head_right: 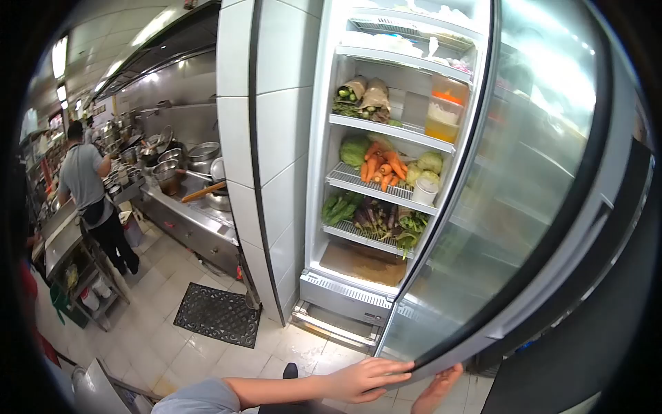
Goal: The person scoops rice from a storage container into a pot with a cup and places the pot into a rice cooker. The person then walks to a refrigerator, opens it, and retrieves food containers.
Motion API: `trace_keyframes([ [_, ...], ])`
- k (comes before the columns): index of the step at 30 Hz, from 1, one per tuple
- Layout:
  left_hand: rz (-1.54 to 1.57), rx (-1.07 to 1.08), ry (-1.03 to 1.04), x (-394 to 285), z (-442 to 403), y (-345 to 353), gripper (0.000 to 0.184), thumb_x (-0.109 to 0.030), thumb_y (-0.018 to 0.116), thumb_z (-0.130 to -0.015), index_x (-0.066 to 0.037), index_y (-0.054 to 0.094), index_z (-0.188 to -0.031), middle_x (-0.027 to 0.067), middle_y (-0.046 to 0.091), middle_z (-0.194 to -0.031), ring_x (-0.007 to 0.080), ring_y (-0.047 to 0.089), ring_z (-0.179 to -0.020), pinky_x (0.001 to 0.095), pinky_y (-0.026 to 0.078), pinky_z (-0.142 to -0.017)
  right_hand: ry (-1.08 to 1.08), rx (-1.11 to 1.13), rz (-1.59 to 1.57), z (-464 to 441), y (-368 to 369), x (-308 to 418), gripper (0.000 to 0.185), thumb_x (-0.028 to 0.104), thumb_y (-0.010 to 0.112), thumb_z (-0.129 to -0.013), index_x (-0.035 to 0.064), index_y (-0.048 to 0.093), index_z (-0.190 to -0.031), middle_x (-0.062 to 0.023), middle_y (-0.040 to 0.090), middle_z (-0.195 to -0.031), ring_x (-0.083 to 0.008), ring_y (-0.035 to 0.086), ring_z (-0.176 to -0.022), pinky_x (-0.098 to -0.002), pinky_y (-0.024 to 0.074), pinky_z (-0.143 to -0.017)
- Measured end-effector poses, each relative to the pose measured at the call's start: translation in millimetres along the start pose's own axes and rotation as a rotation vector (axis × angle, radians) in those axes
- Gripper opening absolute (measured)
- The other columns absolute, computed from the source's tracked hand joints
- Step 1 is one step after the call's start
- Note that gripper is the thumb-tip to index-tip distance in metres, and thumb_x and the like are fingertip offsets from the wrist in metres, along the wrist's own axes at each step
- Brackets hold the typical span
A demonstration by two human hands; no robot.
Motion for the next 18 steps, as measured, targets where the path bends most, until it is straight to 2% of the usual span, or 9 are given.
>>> trace_keyframes([
  [4, -0.001, 0.050, 0.076, 28.0, 3.7, 8.8, 0.056, -0.004, 0.056, -0.082, -0.009, 0.043, -0.136, 0.0137, 0.039, -0.140, 0.0320, 0.046, -0.121, 0.0419, 0.040, -0.097, -0.019, -0.191, 0.145, -2.6, -47.7, -13.0, 0.065, 0.054, 0.032, -0.097, 0.0045, 0.029, -0.139, -0.0070, 0.041, -0.134, -0.0183, 0.039, -0.122, -0.0329, 0.0287, -0.100],
  [6, 0.027, 0.112, -0.014, 54.3, 17.8, 9.5, 0.046, -0.006, 0.056, -0.083, -0.010, 0.050, -0.129, 0.0130, 0.044, -0.135, 0.0321, 0.049, -0.116, 0.0426, 0.041, -0.096, -0.091, -0.303, 0.223, -11.1, -64.3, -19.7, 0.064, 0.050, 0.033, -0.099, 0.0034, 0.025, -0.142, -0.0082, 0.039, -0.135, -0.0185, 0.039, -0.123, -0.0323, 0.0287, -0.101],
  [9, 0.006, 0.166, -0.139, 92.6, 46.1, -3.6, 0.035, -0.008, 0.054, -0.084, -0.011, 0.055, -0.120, 0.0111, 0.050, -0.130, 0.0307, 0.050, -0.115, 0.0423, 0.042, -0.096, -0.099, -0.589, 0.268, -24.6, -96.4, -42.4, 0.064, 0.045, 0.031, -0.101, -0.0010, 0.023, -0.144, -0.0118, 0.029, -0.147, -0.0220, 0.028, -0.135, -0.0346, 0.0198, -0.111],
  [10, 0.011, 0.177, -0.127, 103.5, 56.3, -10.0, 0.035, -0.008, 0.054, -0.084, -0.011, 0.055, -0.120, 0.0111, 0.050, -0.130, 0.0307, 0.050, -0.115, 0.0423, 0.042, -0.096, -0.128, -0.618, 0.294, -27.6, -106.7, -48.6, 0.065, 0.044, 0.029, -0.101, -0.0016, 0.019, -0.146, -0.0123, 0.020, -0.152, -0.0227, 0.022, -0.139, -0.0353, 0.0153, -0.114],
  [13, -0.081, 0.274, -0.255, 139.1, 89.5, -34.5, 0.031, -0.009, 0.053, -0.085, -0.010, 0.057, -0.116, 0.0100, 0.053, -0.127, 0.0289, 0.051, -0.114, 0.0399, 0.043, -0.096, -0.088, -0.742, 0.055, -49.1, -98.5, -39.5, 0.067, 0.048, 0.029, -0.100, -0.0019, 0.023, -0.145, -0.0122, 0.024, -0.152, -0.0237, 0.024, -0.139, -0.0330, 0.0162, -0.113],
  [14, -0.100, 0.301, -0.282, 148.9, 99.5, -44.3, 0.029, -0.009, 0.053, -0.086, -0.010, 0.057, -0.115, 0.0096, 0.053, -0.124, 0.0284, 0.052, -0.113, 0.0401, 0.043, -0.094, -0.045, -0.923, 0.206, -53.3, -94.3, -37.8, 0.069, 0.049, 0.030, -0.099, -0.0023, 0.025, -0.144, -0.0124, 0.027, -0.151, -0.0238, 0.028, -0.137, -0.0334, 0.0192, -0.112],
  [15, -0.118, 0.332, -0.313, 157.3, 107.0, -56.7, 0.027, -0.009, 0.052, -0.088, -0.010, 0.058, -0.114, 0.0092, 0.054, -0.122, 0.0280, 0.052, -0.111, 0.0403, 0.043, -0.093, -0.061, -0.911, 0.217, -54.4, -98.0, -36.3, 0.067, 0.047, 0.029, -0.100, -0.0025, 0.025, -0.145, -0.0134, 0.030, -0.149, -0.0244, 0.032, -0.135, -0.0337, 0.0221, -0.111],
  [17, -0.144, 0.329, -0.330, 171.2, 118.6, -81.6, 0.026, -0.009, 0.052, -0.088, -0.009, 0.058, -0.113, 0.0093, 0.055, -0.119, 0.0282, 0.053, -0.110, 0.0402, 0.044, -0.092, -0.197, -1.139, 0.666, -57.5, -107.5, -35.2, 0.058, 0.039, 0.032, -0.101, -0.0044, 0.033, -0.139, -0.0173, 0.041, -0.140, -0.0262, 0.041, -0.128, -0.0340, 0.0283, -0.108],
  [18, -0.171, 0.314, -0.348, 177.5, 123.5, -91.6, 0.026, -0.009, 0.052, -0.088, -0.009, 0.059, -0.113, 0.0094, 0.057, -0.117, 0.0285, 0.055, -0.108, 0.0401, 0.044, -0.092, -0.187, -1.145, 0.673, -61.1, -85.1, -16.3, 0.058, 0.039, 0.032, -0.101, -0.0044, 0.033, -0.139, -0.0173, 0.041, -0.140, -0.0262, 0.041, -0.128, -0.0340, 0.0283, -0.108],
])
Point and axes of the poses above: each hand's wrist, its own z-axis away from the middle knuckle, its own y-axis out of the palm, x = y × z, the point moved 2 cm from there along -z, towards the middle knuckle
